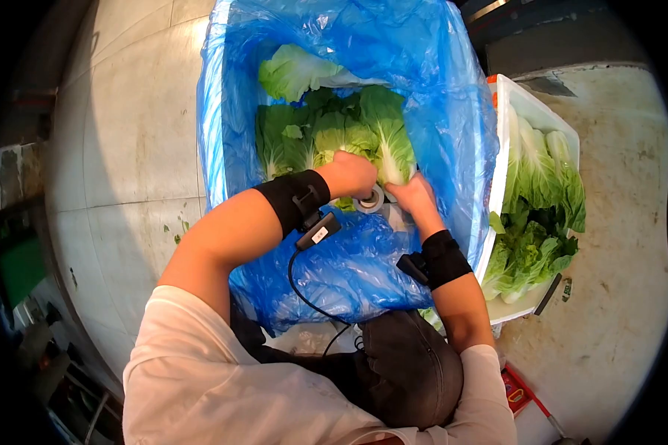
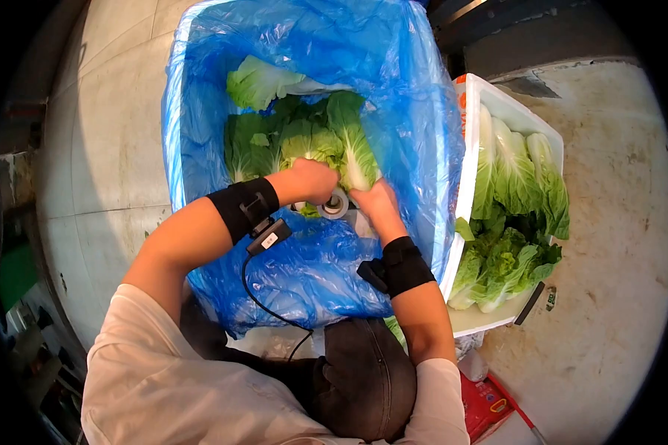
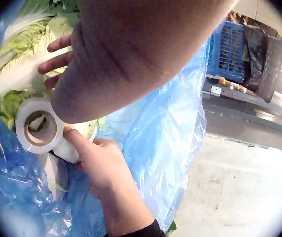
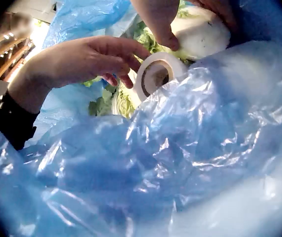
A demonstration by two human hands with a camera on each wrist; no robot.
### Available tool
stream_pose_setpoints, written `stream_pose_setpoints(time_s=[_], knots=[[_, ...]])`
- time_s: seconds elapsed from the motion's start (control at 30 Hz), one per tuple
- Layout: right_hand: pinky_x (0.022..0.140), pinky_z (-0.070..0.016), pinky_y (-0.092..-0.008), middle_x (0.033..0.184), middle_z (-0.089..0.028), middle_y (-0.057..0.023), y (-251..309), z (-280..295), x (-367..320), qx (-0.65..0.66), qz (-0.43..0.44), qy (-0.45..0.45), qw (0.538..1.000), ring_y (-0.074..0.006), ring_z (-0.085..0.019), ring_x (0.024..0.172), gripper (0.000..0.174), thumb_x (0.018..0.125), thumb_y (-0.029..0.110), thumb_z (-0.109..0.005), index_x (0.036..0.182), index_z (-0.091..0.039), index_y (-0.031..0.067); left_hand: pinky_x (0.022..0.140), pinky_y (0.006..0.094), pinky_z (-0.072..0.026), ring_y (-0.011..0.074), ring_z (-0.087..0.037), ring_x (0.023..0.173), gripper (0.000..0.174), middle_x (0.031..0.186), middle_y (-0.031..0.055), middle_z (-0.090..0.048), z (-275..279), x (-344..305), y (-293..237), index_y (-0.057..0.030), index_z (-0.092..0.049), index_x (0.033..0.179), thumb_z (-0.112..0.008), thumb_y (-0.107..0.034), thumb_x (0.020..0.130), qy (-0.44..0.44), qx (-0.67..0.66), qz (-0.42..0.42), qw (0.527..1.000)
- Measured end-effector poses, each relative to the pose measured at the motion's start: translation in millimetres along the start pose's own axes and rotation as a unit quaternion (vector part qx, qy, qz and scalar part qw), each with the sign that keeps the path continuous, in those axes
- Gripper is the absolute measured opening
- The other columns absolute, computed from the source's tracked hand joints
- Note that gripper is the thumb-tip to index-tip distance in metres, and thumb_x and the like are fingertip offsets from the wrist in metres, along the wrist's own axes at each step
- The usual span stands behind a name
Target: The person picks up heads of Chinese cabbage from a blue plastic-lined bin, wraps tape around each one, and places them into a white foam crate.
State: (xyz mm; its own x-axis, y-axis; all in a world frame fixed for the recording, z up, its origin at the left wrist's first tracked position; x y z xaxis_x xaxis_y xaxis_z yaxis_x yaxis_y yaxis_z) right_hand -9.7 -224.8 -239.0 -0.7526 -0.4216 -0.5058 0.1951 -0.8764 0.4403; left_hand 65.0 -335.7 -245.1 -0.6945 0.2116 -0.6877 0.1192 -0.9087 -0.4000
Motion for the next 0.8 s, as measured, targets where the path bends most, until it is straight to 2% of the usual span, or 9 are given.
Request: stream_pose_setpoints(time_s=[0.37, 0.43, 0.5, 0.57, 0.6, 0.63, 0.7, 0.73, 0.8], knots=[[0.082, -0.0534, -0.0469, 0.096, -0.069, -0.0316, 35, 49, -25, -0.121, -0.038, 0.000, 0.992, -0.0451, -0.068, 0.095, 0.059, 0.075, 0.046, -0.071, 0.106, -0.070, -0.0037, 0.090, 0.0485, -0.0520, 0.0377, -0.067, 0.108, 0.036, 0.114, 0.0179, -0.070, -7, -6, -19, -0.0035, -0.068, 0.116, -0.059, -0.020, 0.085, 0.021, -0.079, -0.009, 0.997], [0.080, -0.0544, -0.0462, 0.092, -0.067, -0.0348, 47, 58, -32, -0.064, -0.009, 0.013, 0.998, -0.0436, -0.070, 0.091, 0.067, 0.075, 0.050, -0.071, 0.101, -0.068, -0.0122, 0.092, 0.0465, -0.0515, 0.0377, -0.068, 0.108, 0.034, 0.114, 0.0177, -0.071, 4, -8, -14, -0.0041, -0.074, 0.108, -0.063, -0.024, 0.083, -0.102, -0.186, 0.053, 0.976], [0.074, -0.0567, -0.0430, 0.092, -0.070, -0.0303, 28, 58, -26, -0.035, -0.038, 0.041, 0.998, -0.0371, -0.072, 0.089, 0.065, 0.080, 0.048, -0.071, 0.101, -0.068, -0.0130, 0.093, 0.0474, -0.0505, 0.0403, -0.065, 0.112, 0.039, 0.117, 0.0223, -0.069, 1, -3, -21, 0.0001, -0.070, 0.112, -0.060, -0.025, 0.084, -0.109, -0.232, 0.050, 0.965], [0.069, -0.0589, -0.0397, 0.091, -0.072, -0.0258, 20, 57, -32, -0.009, -0.068, 0.072, 0.995, -0.0307, -0.074, 0.086, 0.063, 0.084, 0.047, -0.072, 0.100, -0.068, -0.0138, 0.093, 0.0511, -0.0492, 0.0445, -0.064, 0.111, 0.042, 0.114, 0.0277, -0.068, -6, -1, -19, 0.0050, -0.065, 0.114, -0.056, -0.026, 0.086, -0.181, -0.514, 0.057, 0.837], [0.069, -0.0582, -0.0382, 0.088, -0.071, -0.0231, 29, 67, -42, 0.069, -0.052, 0.050, 0.995, -0.0276, -0.073, 0.081, 0.063, 0.084, 0.046, -0.072, 0.102, -0.067, -0.0142, 0.095, 0.0545, -0.0441, 0.0486, -0.059, 0.111, 0.047, 0.119, 0.0322, -0.061, 0, -14, -27, 0.0088, -0.052, 0.121, -0.052, -0.026, 0.090, -0.202, -0.551, 0.033, 0.809], [0.068, -0.0574, -0.0367, 0.085, -0.070, -0.0205, 35, 75, -50, 0.145, -0.036, 0.028, 0.988, -0.0246, -0.072, 0.075, 0.064, 0.085, 0.046, -0.072, 0.104, -0.065, -0.0146, 0.095, 0.0545, -0.0441, 0.0486, -0.059, 0.111, 0.047, 0.119, 0.0322, -0.061, 4, -30, -34, 0.0088, -0.052, 0.121, -0.052, -0.026, 0.090, -0.206, -0.556, 0.034, 0.805], [0.069, -0.0586, -0.0336, 0.093, -0.070, -0.0160, 33, 80, -62, 0.171, -0.028, 0.044, 0.984, -0.0221, -0.072, 0.080, 0.056, 0.091, 0.039, -0.069, 0.114, -0.062, -0.0115, 0.100, 0.0509, -0.0374, 0.0435, -0.053, 0.112, 0.047, 0.122, 0.0293, -0.050, 24, -69, -40, 0.0084, -0.038, 0.124, -0.047, -0.026, 0.094, -0.284, -0.582, 0.024, 0.762], [0.071, -0.0596, -0.0349, 0.098, -0.069, -0.0167, 41, 83, -71, 0.281, -0.010, 0.067, 0.957, -0.0227, -0.071, 0.084, 0.054, 0.093, 0.037, -0.067, 0.118, -0.060, -0.0110, 0.100, 0.0509, -0.0374, 0.0435, -0.053, 0.112, 0.047, 0.122, 0.0293, -0.050, 22, -78, -43, 0.0084, -0.038, 0.124, -0.047, -0.026, 0.094, -0.286, -0.584, 0.023, 0.759], [0.078, -0.0615, -0.0414, 0.117, -0.066, -0.0212, 61, 93, -88, 0.433, 0.015, 0.125, 0.893, -0.0287, -0.070, 0.097, 0.055, 0.098, 0.033, -0.059, 0.131, -0.052, -0.0096, 0.102, 0.0454, -0.0312, 0.0345, -0.046, 0.112, 0.046, 0.120, 0.0233, -0.039, 48, -108, -48, 0.0052, -0.029, 0.125, -0.047, -0.025, 0.096, -0.410, -0.584, -0.091, 0.695]])
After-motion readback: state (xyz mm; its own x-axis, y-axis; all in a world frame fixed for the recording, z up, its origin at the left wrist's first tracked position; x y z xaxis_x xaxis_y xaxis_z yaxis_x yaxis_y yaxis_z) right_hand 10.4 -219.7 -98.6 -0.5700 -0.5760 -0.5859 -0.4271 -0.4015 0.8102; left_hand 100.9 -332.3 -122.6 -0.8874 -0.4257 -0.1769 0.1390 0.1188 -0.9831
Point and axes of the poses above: each hand's wrist, its own x-axis towards the middle knuckle, its own z-axis out of the back of the hand, y = z × x, the point moved 10 cm from there along x, towards the middle knuckle
